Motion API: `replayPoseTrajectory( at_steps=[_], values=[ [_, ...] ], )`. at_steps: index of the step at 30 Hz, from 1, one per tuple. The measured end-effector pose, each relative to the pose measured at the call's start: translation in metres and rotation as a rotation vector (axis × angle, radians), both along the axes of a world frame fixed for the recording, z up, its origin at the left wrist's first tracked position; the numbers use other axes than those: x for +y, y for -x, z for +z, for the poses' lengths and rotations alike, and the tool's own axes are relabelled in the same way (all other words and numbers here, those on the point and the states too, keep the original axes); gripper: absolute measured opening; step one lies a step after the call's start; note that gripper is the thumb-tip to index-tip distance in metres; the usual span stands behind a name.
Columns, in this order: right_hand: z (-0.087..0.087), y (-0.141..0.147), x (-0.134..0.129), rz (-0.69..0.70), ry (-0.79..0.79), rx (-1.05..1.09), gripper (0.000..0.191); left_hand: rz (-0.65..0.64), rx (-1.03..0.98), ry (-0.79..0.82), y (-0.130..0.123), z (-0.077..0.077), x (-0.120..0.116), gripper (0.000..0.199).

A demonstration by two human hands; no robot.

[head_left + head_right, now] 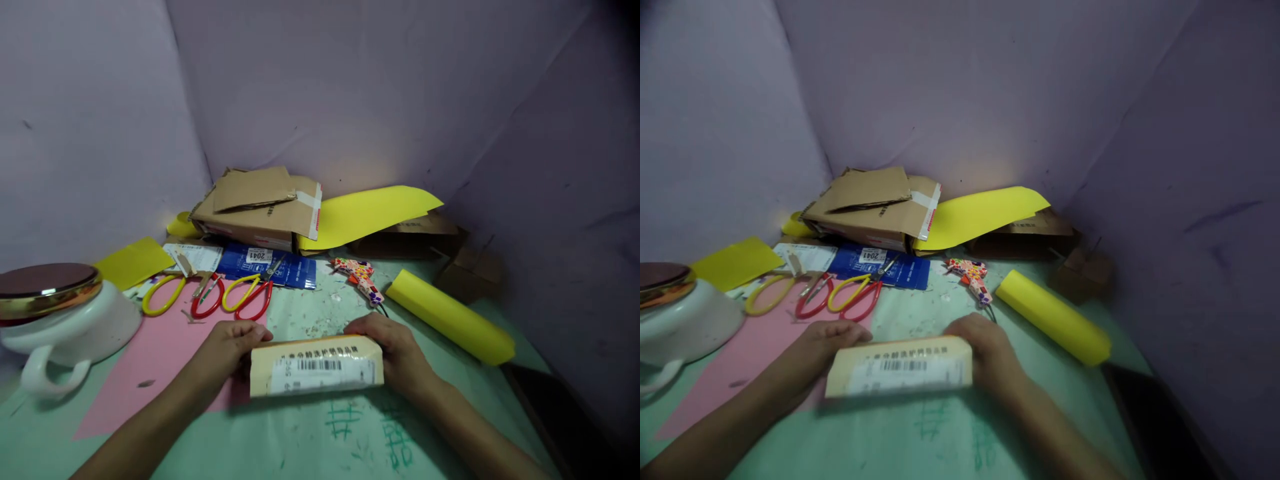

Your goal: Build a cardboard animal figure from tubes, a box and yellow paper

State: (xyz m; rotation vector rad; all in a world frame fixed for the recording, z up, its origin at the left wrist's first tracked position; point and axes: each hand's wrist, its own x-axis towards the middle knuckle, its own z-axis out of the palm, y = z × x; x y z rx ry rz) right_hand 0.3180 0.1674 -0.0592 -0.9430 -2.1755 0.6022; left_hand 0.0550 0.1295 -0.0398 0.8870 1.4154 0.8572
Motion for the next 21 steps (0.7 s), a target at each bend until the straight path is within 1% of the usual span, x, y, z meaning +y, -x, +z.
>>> replayPoseTrajectory(
  at_steps=[4, 7, 9, 11, 13, 14, 15, 18, 21],
  values=[
    [-0.007, 0.005, 0.005, -0.026, 0.133, -0.068, 0.010, -0.006, -0.083, 0.062, 0.009, -0.002, -0.001, 0.013],
    [-0.008, 0.004, 0.005, -0.021, 0.166, -0.058, 0.013, 0.002, -0.113, 0.056, 0.010, -0.001, -0.003, 0.017],
    [-0.005, 0.001, 0.005, -0.040, 0.099, -0.019, 0.014, 0.037, -0.119, -0.002, 0.010, 0.000, -0.005, 0.022],
    [0.000, -0.004, 0.005, -0.097, -0.026, 0.039, 0.018, 0.112, -0.077, -0.138, 0.011, 0.002, -0.008, 0.024],
    [0.007, -0.008, 0.005, -0.156, -0.144, 0.106, 0.025, 0.168, -0.019, -0.295, 0.013, 0.004, -0.011, 0.026],
    [0.011, -0.010, 0.004, -0.174, -0.182, 0.139, 0.030, 0.176, 0.000, -0.352, 0.014, 0.005, -0.014, 0.029],
    [0.014, -0.010, 0.002, -0.178, -0.204, 0.167, 0.034, 0.171, 0.008, -0.374, 0.014, 0.006, -0.016, 0.031],
    [0.023, -0.007, -0.011, -0.141, -0.193, 0.262, 0.043, 0.101, -0.013, -0.295, 0.012, 0.008, -0.023, 0.038],
    [0.029, 0.001, -0.034, -0.116, -0.066, 0.400, 0.039, 0.036, -0.049, -0.207, 0.008, 0.004, -0.027, 0.048]
  ],
)
